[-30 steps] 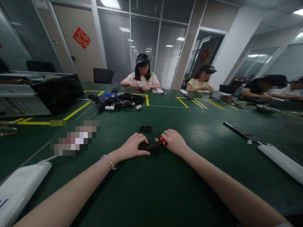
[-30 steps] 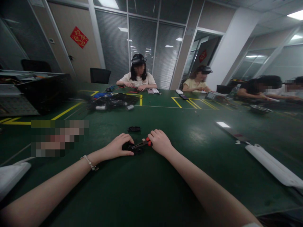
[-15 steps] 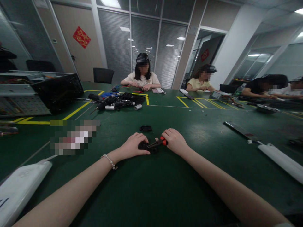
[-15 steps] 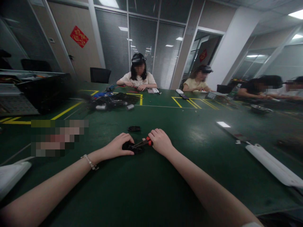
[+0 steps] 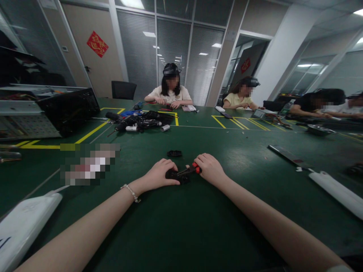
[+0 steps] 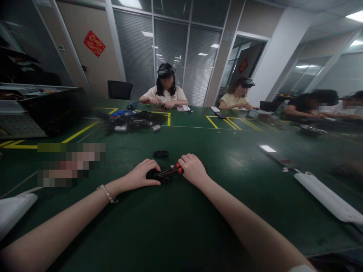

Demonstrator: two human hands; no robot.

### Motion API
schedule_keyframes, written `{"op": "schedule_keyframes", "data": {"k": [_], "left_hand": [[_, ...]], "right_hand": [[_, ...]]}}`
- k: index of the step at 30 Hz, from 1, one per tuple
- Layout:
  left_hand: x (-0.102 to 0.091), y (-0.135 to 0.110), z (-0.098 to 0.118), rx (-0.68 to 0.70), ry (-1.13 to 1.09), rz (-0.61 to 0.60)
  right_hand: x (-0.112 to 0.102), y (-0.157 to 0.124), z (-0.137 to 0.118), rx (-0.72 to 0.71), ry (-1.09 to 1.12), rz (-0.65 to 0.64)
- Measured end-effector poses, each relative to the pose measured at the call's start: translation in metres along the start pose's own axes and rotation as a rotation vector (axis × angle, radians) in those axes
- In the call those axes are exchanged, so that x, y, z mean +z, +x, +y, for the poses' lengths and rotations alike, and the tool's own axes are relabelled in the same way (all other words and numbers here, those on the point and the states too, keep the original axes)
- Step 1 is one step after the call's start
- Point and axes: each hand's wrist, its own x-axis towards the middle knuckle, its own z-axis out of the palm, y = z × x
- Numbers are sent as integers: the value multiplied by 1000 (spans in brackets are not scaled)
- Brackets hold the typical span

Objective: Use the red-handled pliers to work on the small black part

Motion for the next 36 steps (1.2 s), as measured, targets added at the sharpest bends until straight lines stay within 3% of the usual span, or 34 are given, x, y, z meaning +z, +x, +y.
{"op": "schedule_keyframes", "data": {"k": [36], "left_hand": [[1, -1, 0, -2, -10, 0]], "right_hand": [[0, 3, -3, 4, -36, -58]]}}
